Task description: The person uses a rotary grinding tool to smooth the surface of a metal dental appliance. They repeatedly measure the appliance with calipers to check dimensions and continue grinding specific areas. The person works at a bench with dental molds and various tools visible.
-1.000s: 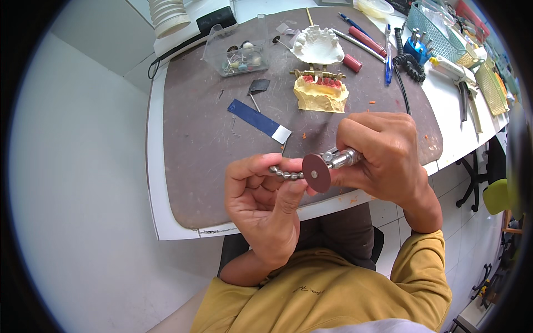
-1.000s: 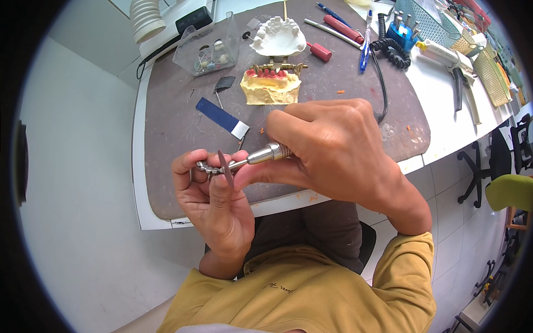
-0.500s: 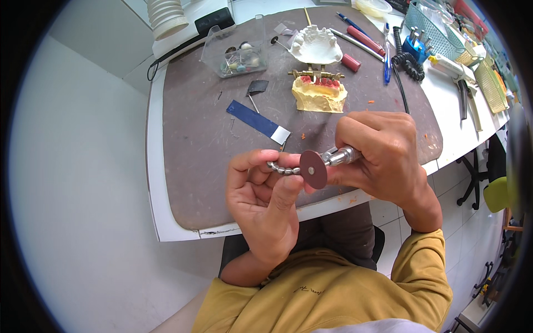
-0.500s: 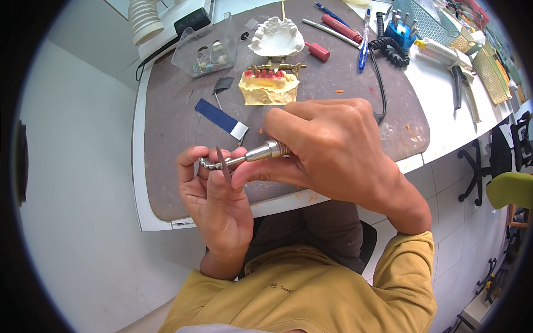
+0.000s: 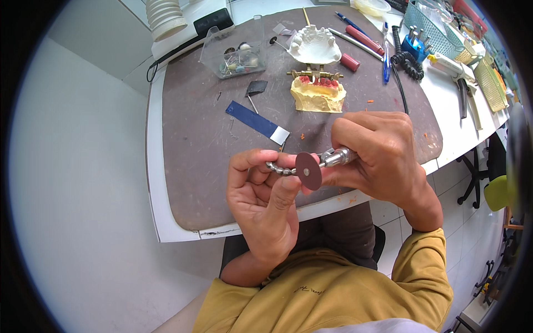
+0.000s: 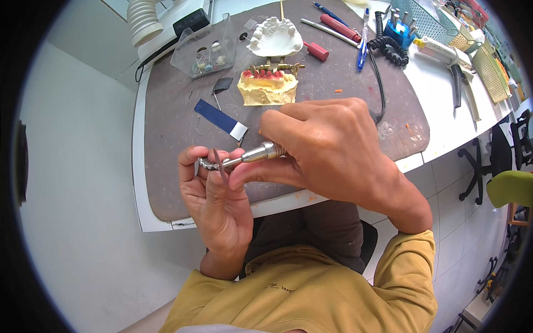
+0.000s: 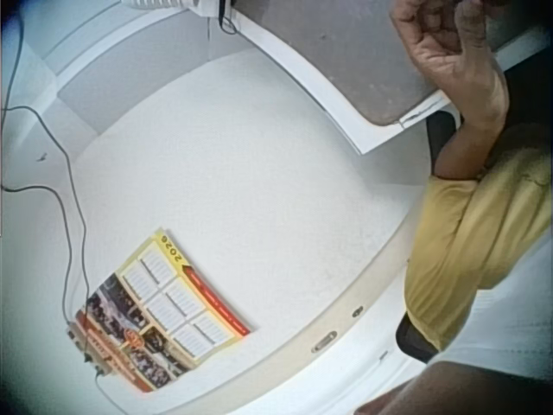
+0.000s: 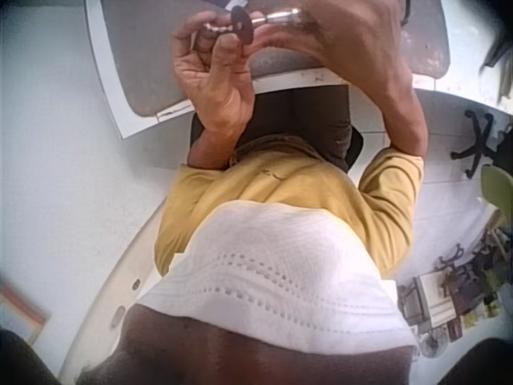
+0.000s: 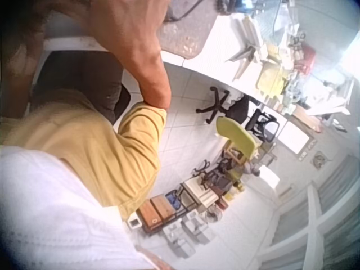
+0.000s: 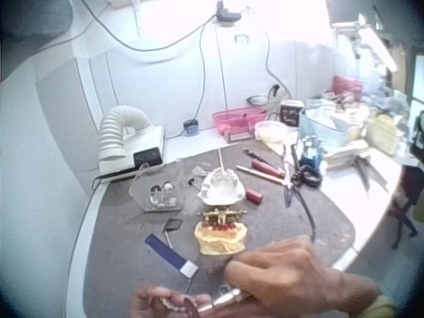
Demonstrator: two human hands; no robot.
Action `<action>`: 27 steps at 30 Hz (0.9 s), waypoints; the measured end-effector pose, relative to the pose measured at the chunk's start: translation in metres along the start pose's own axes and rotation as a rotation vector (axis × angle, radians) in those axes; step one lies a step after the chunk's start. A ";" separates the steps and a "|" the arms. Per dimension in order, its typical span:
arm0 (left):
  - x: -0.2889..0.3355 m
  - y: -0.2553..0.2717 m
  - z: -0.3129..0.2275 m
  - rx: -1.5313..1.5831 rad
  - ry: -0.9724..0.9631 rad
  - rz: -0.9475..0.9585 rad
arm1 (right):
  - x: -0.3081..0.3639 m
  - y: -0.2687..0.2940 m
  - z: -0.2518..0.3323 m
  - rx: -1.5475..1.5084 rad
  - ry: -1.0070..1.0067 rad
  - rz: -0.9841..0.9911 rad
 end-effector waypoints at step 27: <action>0.001 -0.004 -0.003 -0.094 -0.032 -0.019 | -0.001 0.002 0.000 -0.002 0.000 -0.016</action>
Point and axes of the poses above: each hand's wrist, its own x-axis away from the middle knuckle, its own y-axis out of the back of the hand, z = x × y, the point moved 4 cm from there along -x, towards the middle knuckle, and after that the axes turned 2 degrees about -x, right-handed, at the moved point
